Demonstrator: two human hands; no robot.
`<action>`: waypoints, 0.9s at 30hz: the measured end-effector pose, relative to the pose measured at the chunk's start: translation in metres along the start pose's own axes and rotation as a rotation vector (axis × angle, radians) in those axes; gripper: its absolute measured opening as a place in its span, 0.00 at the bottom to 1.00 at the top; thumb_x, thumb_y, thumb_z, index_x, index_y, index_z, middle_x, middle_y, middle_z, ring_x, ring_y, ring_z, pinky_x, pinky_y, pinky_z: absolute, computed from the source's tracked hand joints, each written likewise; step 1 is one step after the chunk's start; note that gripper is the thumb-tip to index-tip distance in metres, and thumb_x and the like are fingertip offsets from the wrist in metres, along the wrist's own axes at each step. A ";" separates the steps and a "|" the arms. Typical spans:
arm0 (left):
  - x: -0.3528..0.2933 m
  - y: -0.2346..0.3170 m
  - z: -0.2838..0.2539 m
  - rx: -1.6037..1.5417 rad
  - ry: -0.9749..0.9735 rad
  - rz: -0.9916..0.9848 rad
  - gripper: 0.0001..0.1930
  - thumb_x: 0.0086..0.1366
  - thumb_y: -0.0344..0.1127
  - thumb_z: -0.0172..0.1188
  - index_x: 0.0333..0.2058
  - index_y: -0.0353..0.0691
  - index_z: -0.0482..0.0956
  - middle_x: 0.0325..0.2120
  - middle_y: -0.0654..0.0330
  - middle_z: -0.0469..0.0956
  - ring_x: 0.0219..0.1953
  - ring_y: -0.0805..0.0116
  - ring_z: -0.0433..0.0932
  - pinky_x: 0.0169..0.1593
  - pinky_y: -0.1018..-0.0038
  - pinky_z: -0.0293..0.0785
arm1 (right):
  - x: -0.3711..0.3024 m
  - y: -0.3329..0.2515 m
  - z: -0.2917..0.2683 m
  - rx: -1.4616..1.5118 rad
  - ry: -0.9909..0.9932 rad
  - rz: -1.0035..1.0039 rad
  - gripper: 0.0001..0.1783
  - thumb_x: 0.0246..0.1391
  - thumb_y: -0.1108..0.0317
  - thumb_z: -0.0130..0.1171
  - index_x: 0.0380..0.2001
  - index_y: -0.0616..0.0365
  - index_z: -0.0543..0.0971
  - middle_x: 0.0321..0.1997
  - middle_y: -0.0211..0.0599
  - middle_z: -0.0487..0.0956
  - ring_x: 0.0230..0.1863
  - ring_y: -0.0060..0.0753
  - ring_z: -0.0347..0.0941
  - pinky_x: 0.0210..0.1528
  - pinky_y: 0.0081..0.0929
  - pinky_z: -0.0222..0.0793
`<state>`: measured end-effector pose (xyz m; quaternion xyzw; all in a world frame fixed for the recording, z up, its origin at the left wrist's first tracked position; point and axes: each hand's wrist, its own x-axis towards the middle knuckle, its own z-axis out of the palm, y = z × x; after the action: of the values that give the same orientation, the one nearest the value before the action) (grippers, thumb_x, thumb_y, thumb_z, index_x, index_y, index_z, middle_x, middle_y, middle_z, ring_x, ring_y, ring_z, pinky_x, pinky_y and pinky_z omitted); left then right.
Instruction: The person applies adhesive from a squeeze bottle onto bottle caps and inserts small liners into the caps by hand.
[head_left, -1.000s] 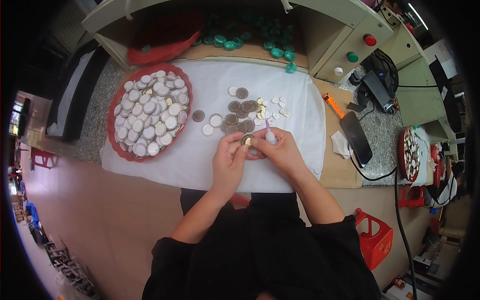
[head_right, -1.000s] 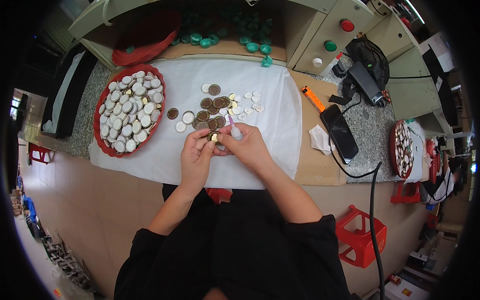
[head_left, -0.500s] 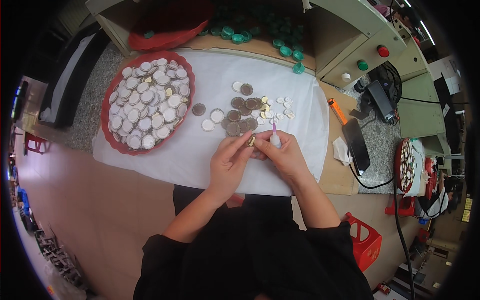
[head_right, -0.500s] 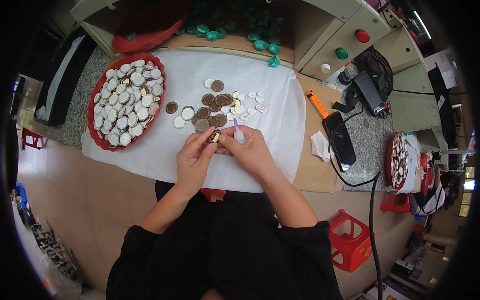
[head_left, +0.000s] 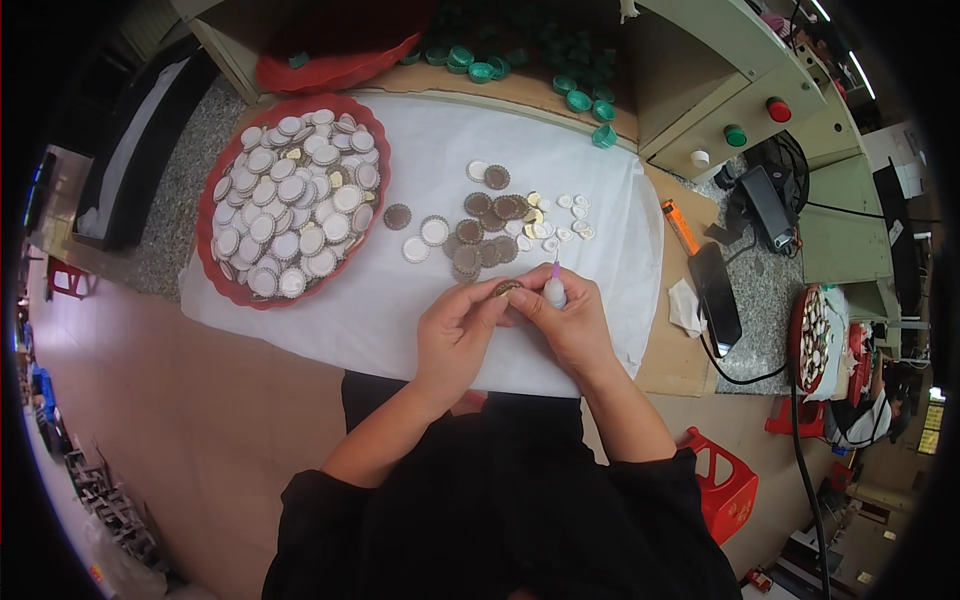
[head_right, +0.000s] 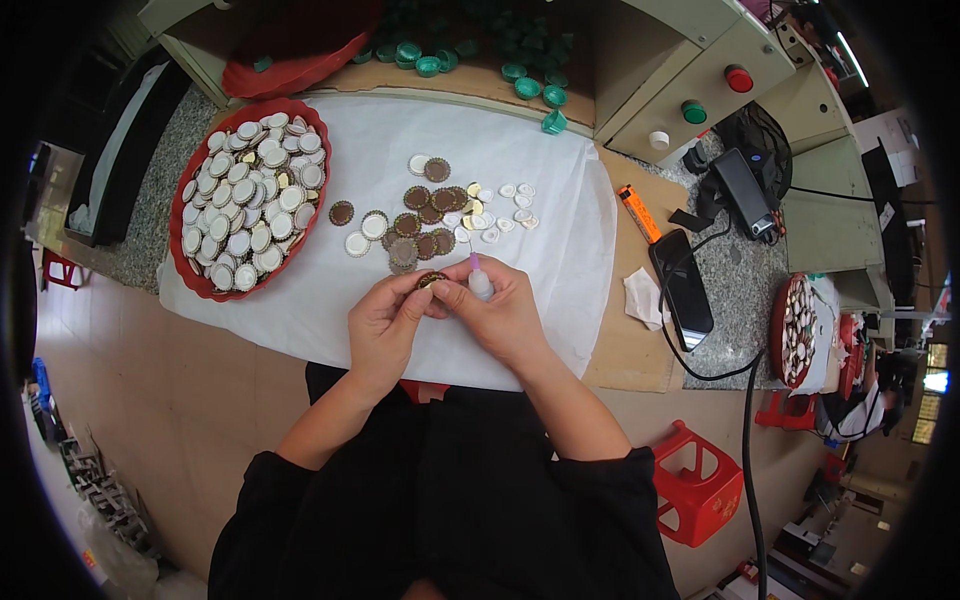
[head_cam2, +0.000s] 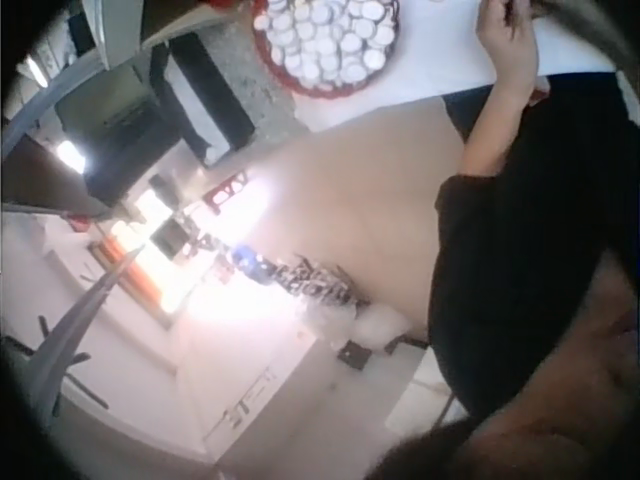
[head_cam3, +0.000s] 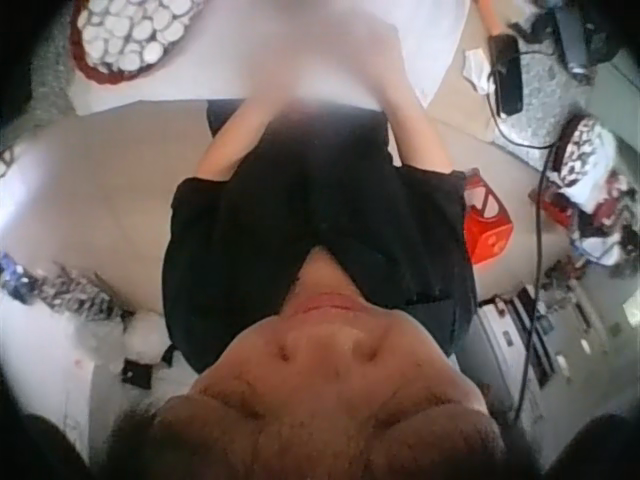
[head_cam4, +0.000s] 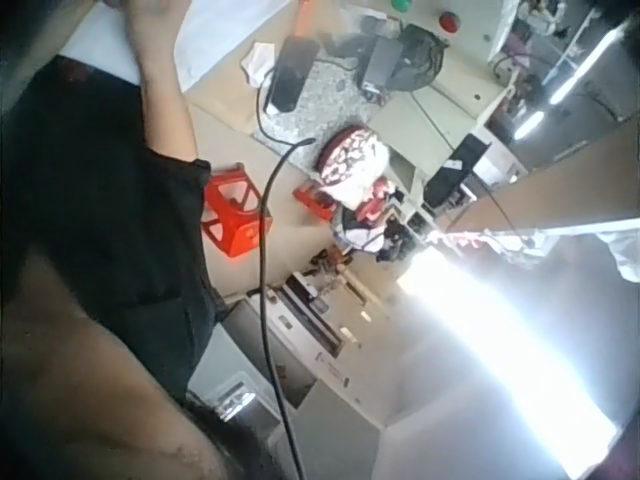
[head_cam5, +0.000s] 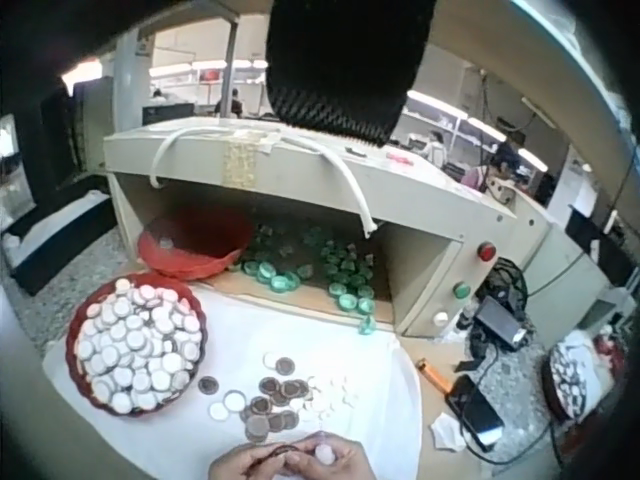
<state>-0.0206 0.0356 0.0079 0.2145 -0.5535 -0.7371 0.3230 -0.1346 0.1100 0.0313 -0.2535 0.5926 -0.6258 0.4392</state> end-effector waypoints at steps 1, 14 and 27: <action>0.000 0.001 0.000 -0.002 0.004 -0.001 0.10 0.57 0.24 0.49 0.39 0.32 0.71 0.31 0.60 0.71 0.29 0.75 0.73 0.34 0.83 0.70 | 0.000 0.002 -0.001 -0.060 0.010 -0.047 0.07 0.45 0.71 0.57 0.27 0.63 0.75 0.25 0.29 0.74 0.29 0.16 0.67 0.33 0.14 0.64; -0.001 -0.003 -0.010 -0.214 -0.121 -0.096 0.08 0.57 0.24 0.48 0.37 0.31 0.70 0.32 0.59 0.72 0.29 0.77 0.71 0.33 0.81 0.71 | -0.003 0.001 0.000 -0.209 0.014 -0.101 0.06 0.42 0.71 0.59 0.24 0.62 0.76 0.23 0.29 0.72 0.28 0.17 0.65 0.32 0.15 0.60; 0.001 0.004 -0.002 -0.185 -0.075 -0.028 0.08 0.57 0.23 0.48 0.37 0.31 0.69 0.33 0.59 0.73 0.32 0.76 0.72 0.36 0.82 0.70 | 0.000 -0.001 -0.002 -0.059 0.002 -0.083 0.05 0.44 0.73 0.57 0.26 0.63 0.75 0.26 0.30 0.74 0.28 0.16 0.66 0.32 0.14 0.62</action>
<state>-0.0190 0.0322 0.0108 0.1639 -0.4914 -0.7971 0.3101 -0.1366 0.1113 0.0315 -0.2902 0.6000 -0.6262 0.4045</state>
